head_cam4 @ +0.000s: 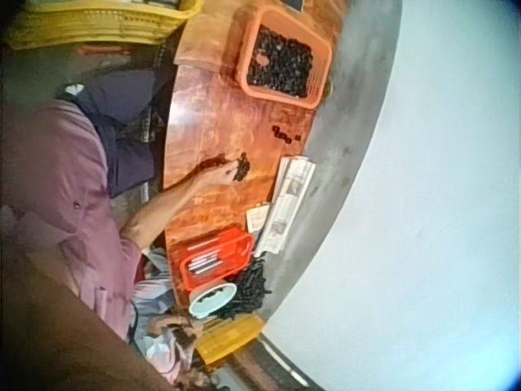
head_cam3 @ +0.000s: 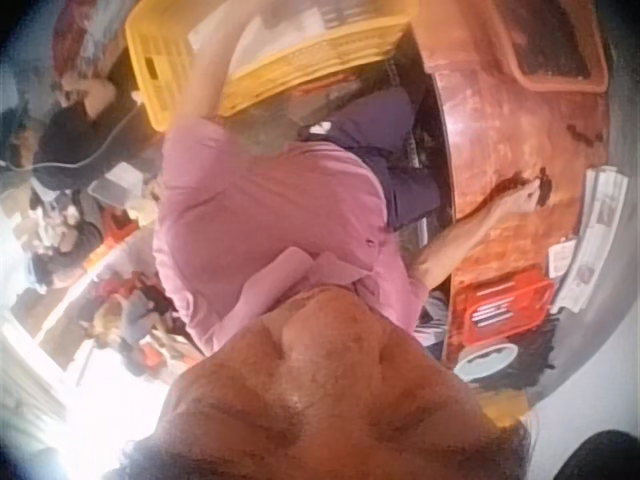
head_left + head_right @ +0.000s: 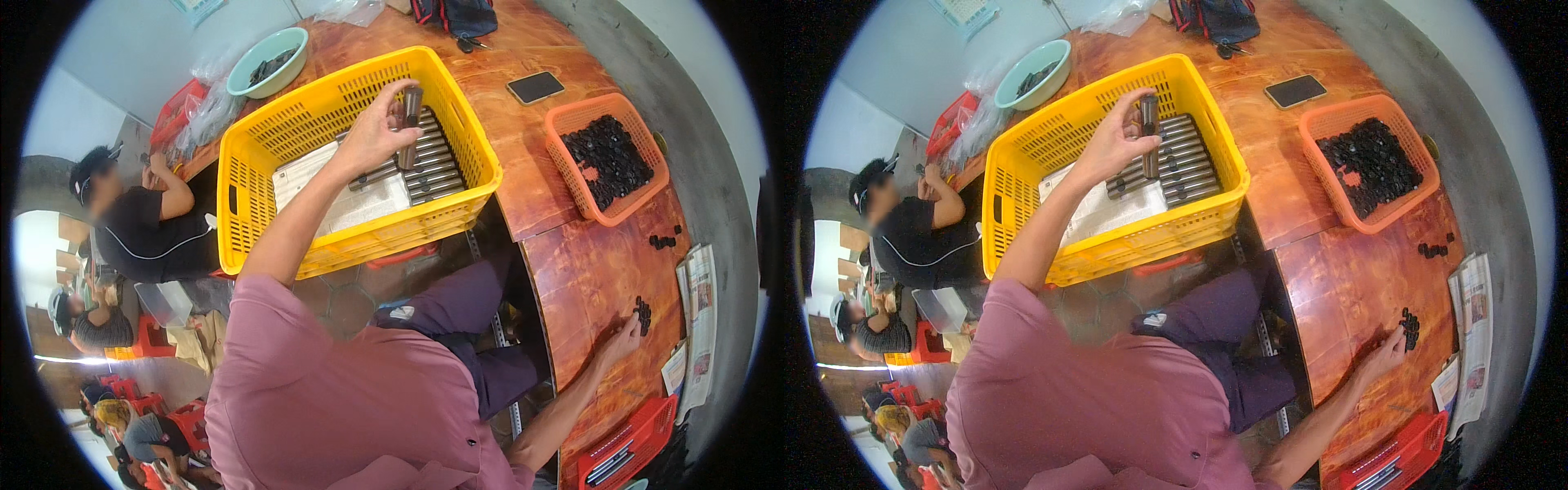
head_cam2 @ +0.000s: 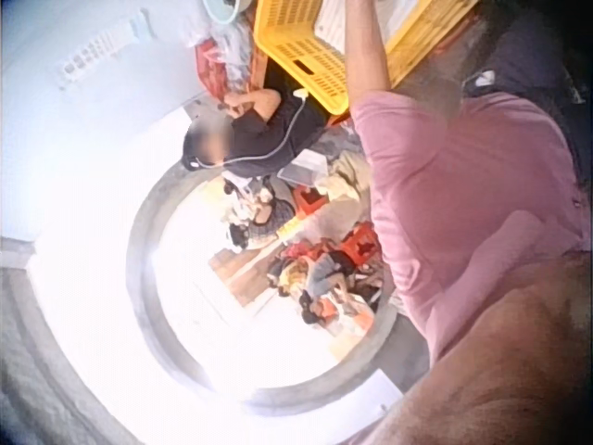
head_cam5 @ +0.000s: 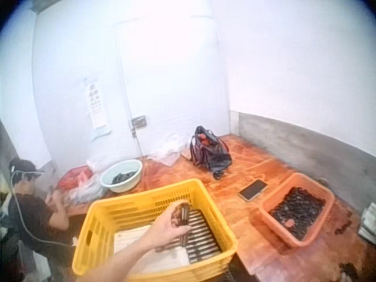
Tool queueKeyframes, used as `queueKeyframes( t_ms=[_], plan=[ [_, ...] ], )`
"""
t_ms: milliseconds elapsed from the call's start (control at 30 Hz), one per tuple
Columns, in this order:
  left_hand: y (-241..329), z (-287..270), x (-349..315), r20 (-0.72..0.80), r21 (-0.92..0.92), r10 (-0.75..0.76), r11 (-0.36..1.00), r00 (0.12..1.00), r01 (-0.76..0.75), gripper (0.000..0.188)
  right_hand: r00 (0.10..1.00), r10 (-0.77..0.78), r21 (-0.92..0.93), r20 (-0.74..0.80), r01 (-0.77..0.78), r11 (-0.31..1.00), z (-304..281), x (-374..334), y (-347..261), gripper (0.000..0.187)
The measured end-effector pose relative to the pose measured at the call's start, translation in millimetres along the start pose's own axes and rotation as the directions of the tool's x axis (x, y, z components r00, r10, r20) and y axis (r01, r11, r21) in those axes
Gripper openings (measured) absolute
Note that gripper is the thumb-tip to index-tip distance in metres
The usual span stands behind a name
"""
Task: The person repeatedly picks small black caps from a table and inserts them into cylindrical metal rods, then places the assembled units into a yellow basket. The person also picks up and repositions the metal rods and occasionally moves the basket.
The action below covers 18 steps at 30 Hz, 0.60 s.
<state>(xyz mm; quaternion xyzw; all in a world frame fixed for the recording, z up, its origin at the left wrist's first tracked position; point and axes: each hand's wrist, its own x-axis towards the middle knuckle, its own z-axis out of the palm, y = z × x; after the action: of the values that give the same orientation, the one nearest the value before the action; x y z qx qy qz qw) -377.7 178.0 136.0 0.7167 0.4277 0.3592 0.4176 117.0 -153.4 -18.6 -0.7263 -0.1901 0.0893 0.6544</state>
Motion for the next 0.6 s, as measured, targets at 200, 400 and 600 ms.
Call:
queueKeyframes(
  t_ms=[200, 400, 600],
  plan=[
    [-117.6, -25.5, -3.6, 0.022, 0.305, -0.229, 0.929, 0.973, 0.212, 0.073, 0.985, -0.165, -0.211, 0.046, 0.171, 0.962, -11.5, 12.2, 23.6, 0.043],
    [-177.9, -42.5, -38.9, 0.023, 0.456, -0.333, 0.843, 0.943, 0.286, 0.070, 0.991, -0.115, -0.291, 0.068, 0.130, 0.948, -5.9, 8.9, 18.3, 0.041],
    [-205.9, -58.3, -58.3, 0.013, 0.465, -0.202, 0.868, 0.979, 0.173, 0.057, 0.984, -0.139, -0.402, 0.108, 0.171, 0.900, -9.5, 12.7, 21.2, 0.045]
  ],
)
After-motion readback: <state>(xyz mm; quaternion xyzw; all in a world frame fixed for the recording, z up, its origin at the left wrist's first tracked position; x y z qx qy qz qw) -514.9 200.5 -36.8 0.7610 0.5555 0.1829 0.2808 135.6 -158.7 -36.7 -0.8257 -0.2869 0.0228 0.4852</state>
